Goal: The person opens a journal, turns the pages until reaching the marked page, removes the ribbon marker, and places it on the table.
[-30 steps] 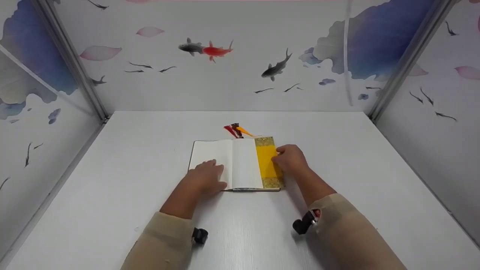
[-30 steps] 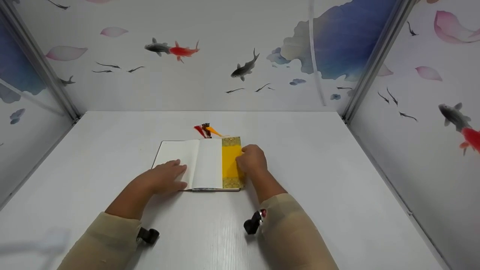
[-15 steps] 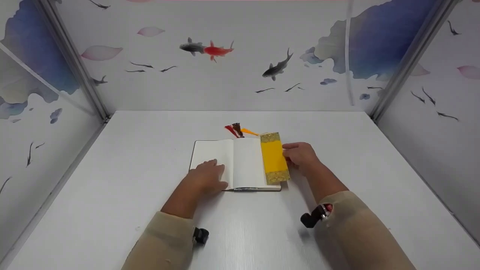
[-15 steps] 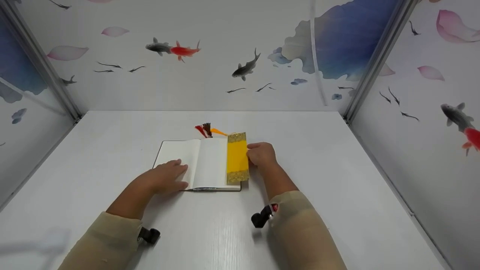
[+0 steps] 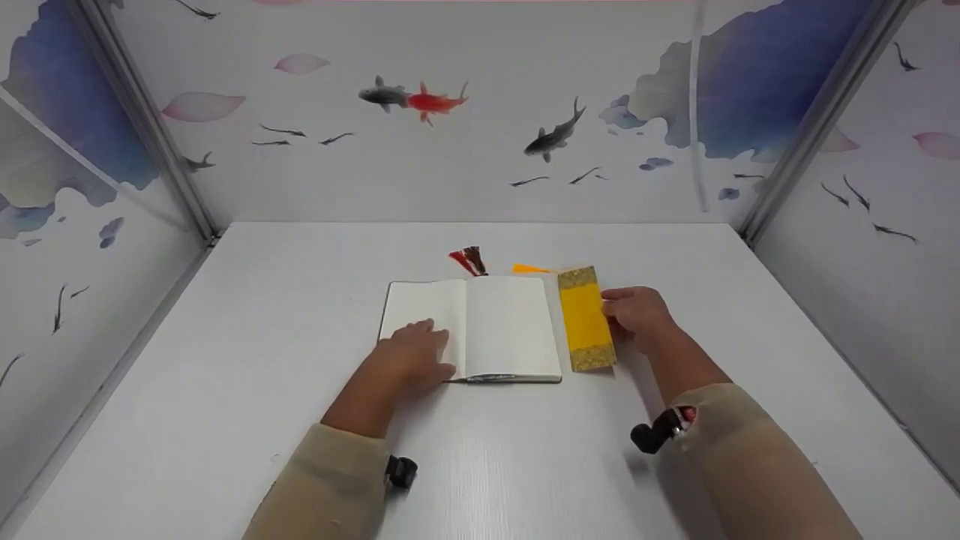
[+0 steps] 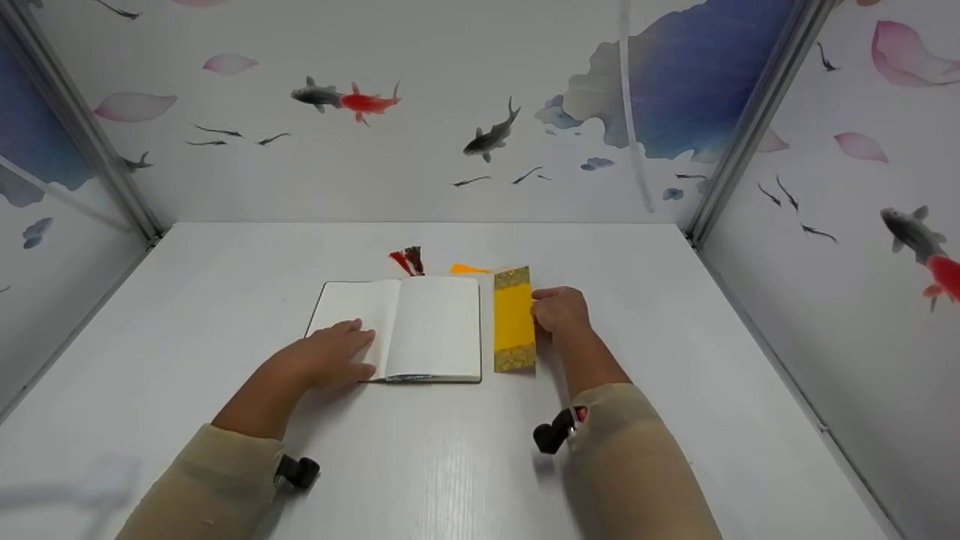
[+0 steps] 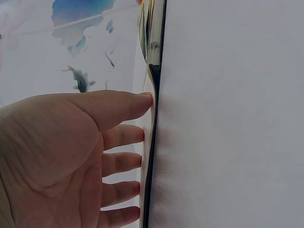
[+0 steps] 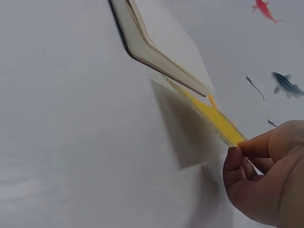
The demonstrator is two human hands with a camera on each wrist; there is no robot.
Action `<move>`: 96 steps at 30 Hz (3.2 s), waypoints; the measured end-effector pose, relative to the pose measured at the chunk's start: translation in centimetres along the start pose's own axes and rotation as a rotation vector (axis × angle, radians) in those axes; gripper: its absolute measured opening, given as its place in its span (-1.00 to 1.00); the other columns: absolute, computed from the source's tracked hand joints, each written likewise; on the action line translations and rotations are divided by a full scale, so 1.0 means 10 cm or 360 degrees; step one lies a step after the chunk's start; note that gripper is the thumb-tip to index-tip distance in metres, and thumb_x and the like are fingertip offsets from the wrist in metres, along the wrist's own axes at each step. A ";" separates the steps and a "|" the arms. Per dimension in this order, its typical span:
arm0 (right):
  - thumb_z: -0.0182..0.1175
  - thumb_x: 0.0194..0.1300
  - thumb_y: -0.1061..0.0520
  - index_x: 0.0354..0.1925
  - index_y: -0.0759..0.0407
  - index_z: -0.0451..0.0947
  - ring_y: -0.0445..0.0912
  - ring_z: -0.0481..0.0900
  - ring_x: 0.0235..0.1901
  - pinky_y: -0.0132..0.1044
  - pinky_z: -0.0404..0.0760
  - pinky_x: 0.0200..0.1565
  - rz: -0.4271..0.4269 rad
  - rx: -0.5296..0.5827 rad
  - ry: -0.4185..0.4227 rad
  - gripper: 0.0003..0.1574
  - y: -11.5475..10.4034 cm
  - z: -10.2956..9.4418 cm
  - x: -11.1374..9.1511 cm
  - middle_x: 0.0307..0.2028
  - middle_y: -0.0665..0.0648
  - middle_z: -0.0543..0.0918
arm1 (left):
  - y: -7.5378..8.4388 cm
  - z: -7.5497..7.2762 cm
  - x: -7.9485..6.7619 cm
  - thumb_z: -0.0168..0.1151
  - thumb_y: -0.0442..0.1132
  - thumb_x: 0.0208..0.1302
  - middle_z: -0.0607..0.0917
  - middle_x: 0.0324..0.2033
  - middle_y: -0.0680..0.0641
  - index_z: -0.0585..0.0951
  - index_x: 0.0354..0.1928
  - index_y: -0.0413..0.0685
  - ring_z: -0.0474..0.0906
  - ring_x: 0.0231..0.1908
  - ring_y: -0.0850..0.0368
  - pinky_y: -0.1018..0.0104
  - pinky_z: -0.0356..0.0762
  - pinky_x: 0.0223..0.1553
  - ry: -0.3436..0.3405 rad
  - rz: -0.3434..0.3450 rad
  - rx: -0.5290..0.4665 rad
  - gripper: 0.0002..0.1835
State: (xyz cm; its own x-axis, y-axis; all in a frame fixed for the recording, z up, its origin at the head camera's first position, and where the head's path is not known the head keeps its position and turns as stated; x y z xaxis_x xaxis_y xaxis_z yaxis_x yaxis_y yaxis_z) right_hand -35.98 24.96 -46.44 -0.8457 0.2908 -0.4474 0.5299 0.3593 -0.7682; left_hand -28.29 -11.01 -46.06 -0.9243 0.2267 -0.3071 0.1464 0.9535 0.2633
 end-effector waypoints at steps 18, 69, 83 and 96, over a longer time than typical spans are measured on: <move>0.19 0.55 0.10 0.47 0.04 0.53 0.01 0.60 -0.04 -0.30 0.70 0.07 -0.0231 -0.0140 0.0025 -0.42 0.01 0.03 -0.06 0.21 0.19 0.61 | -0.01 0.00 -0.02 0.20 0.11 0.55 0.16 0.71 -0.18 0.24 0.69 0.03 0.03 0.72 -0.21 -0.27 0.10 0.67 0.0021 0.0018 -0.0005 -0.21; 0.39 0.46 -0.02 0.36 -0.21 0.66 0.01 0.34 0.60 0.11 0.33 0.61 -0.1212 -0.1191 -0.0425 -0.46 -0.07 0.83 -0.78 0.53 -0.12 0.50 | 0.03 -0.06 -0.09 0.21 0.10 0.55 0.18 0.70 -0.17 0.27 0.68 0.03 0.05 0.71 -0.20 -0.24 0.11 0.67 0.0011 0.0015 -0.0015 -0.22; 0.50 0.33 -0.14 0.23 -0.24 0.76 -0.03 0.47 0.49 0.14 0.29 0.58 -0.1277 -0.1247 -0.0439 -0.50 -0.06 0.77 -0.80 0.41 -0.18 0.63 | 0.03 -0.08 -0.09 0.20 0.07 0.56 0.13 0.71 -0.19 0.22 0.69 0.00 0.01 0.72 -0.22 -0.33 0.08 0.66 -0.0042 -0.0004 -0.0030 -0.21; 0.50 0.33 -0.14 0.01 -0.37 0.84 -0.09 0.65 0.30 -0.02 0.61 0.37 -0.1211 -0.1273 -0.0484 -0.73 -0.07 0.71 -0.80 0.28 -0.25 0.72 | 0.04 -0.07 -0.09 0.19 0.08 0.55 0.13 0.72 -0.19 0.23 0.69 0.00 0.00 0.72 -0.22 -0.31 0.06 0.67 -0.0044 -0.0003 -0.0052 -0.21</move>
State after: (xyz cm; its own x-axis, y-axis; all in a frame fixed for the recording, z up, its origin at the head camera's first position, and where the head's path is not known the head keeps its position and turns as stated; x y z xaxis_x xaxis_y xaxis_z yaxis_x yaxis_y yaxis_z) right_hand -30.03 16.04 -45.59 -0.8866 -0.4313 -0.1672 -0.3300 0.8430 -0.4248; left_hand -27.65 -10.99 -45.00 -0.9144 0.2309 -0.3325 0.1329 0.9471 0.2922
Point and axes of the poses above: each hand's wrist, its own x-axis towards the middle knuckle, its own z-axis out of the palm, y = z × x, the point moved 4 cm from there along x, towards the middle knuckle
